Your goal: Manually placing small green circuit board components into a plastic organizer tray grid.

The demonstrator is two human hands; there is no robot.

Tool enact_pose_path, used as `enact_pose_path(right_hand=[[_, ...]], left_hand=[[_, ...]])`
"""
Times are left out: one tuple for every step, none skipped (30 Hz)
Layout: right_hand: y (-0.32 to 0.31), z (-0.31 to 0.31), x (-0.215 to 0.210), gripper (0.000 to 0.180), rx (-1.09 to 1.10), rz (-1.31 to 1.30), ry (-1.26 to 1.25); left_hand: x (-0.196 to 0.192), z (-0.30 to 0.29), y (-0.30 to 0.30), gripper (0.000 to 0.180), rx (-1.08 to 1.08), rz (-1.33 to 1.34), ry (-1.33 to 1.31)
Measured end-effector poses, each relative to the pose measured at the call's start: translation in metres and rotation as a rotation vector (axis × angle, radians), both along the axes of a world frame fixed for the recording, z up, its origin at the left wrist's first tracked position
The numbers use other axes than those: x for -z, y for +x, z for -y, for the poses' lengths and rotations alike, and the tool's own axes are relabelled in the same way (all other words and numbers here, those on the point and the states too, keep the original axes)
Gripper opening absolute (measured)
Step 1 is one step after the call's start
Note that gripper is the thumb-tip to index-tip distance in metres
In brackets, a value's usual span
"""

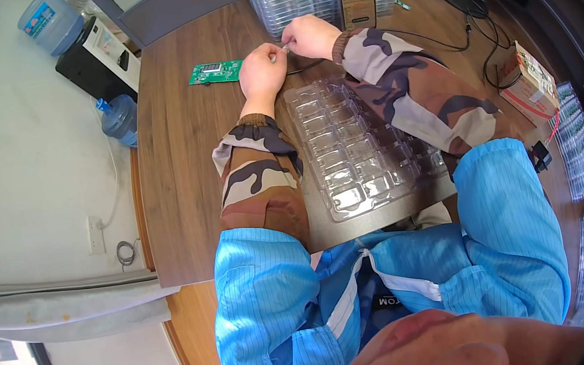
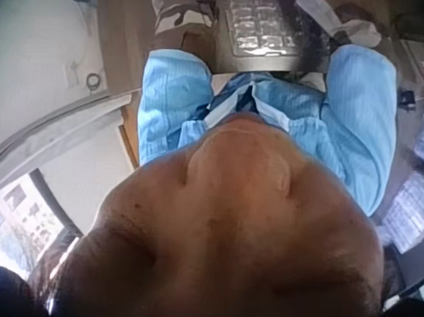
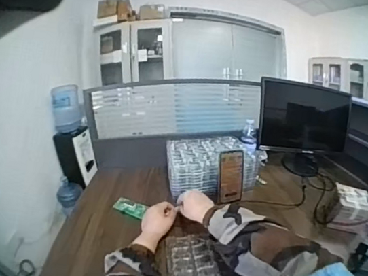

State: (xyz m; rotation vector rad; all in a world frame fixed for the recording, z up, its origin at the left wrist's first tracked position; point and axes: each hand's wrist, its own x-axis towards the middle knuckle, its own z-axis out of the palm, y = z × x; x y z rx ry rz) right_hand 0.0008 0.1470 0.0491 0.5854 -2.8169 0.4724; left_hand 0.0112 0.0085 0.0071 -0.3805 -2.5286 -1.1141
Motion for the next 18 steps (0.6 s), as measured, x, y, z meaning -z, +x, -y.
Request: enact_pose_path(right_hand=[[-0.001, 0.003, 0.000, 0.020, 0.002, 0.004, 0.002], [-0.001, 0.003, 0.000, 0.018, -0.004, -0.023, 0.002], [-0.001, 0.004, 0.001, 0.016, -0.009, -0.049, 0.002], [-0.002, 0.006, 0.002, 0.016, -0.006, -0.044, 0.005], [-0.001, 0.009, 0.001, 0.014, 0.026, -0.075, 0.051], [0.000, 0.012, 0.001, 0.013, 0.057, -0.105, 0.096], [0.003, 0.014, 0.002, 0.011, 0.070, -0.135, 0.129], [0.004, 0.014, 0.000, 0.011, 0.073, -0.127, 0.127], [0.005, 0.013, -0.003, 0.011, 0.128, -0.162, 0.202], [0.005, 0.011, -0.005, 0.011, 0.181, -0.197, 0.277], [0.000, -0.004, -0.007, 0.017, 0.185, -0.132, 0.216], [-0.003, -0.014, -0.007, 0.016, 0.131, -0.101, 0.132], [-0.002, -0.026, -0.005, 0.016, 0.071, -0.095, 0.044], [0.007, -0.029, -0.010, 0.015, 0.002, -0.081, -0.039], [0.020, -0.033, -0.018, 0.014, -0.044, -0.024, -0.020], [0.032, -0.041, -0.027, 0.013, -0.084, 0.033, -0.001], [0.040, -0.058, -0.032, 0.013, -0.145, 0.131, -0.035], [0.045, -0.071, -0.033, 0.013, -0.168, 0.183, -0.033]], left_hand=[[0.000, 0.001, 0.000, 0.021, -0.009, -0.008, 0.001], [0.000, 0.001, 0.001, 0.020, -0.015, -0.017, 0.003], [0.000, 0.001, 0.001, 0.020, -0.012, -0.012, 0.006], [-0.001, 0.002, 0.001, 0.020, -0.020, -0.012, -0.006], [0.000, 0.001, 0.000, 0.020, -0.026, -0.012, -0.020], [0.000, 0.001, -0.002, 0.020, -0.022, -0.005, -0.018], [0.000, 0.000, -0.003, 0.020, -0.029, -0.022, -0.024], [-0.001, 0.001, -0.002, 0.019, -0.036, -0.037, -0.033], [-0.001, 0.001, -0.001, 0.017, -0.014, 0.002, 0.009], [-0.001, 0.000, 0.001, 0.017, -0.011, 0.011, 0.006], [-0.001, -0.004, 0.002, 0.017, 0.003, 0.016, 0.013], [-0.003, -0.004, 0.001, 0.018, 0.002, 0.019, 0.024], [-0.004, -0.004, 0.000, 0.018, 0.001, 0.020, 0.023], [-0.003, 0.000, 0.001, 0.017, -0.014, 0.024, 0.013], [-0.002, 0.002, 0.002, 0.017, -0.025, 0.028, 0.002], [-0.002, 0.001, 0.004, 0.016, -0.031, 0.034, -0.008], [-0.002, -0.002, 0.003, 0.016, -0.036, 0.019, -0.015], [-0.002, -0.001, 0.001, 0.016, -0.043, 0.008, -0.025]])
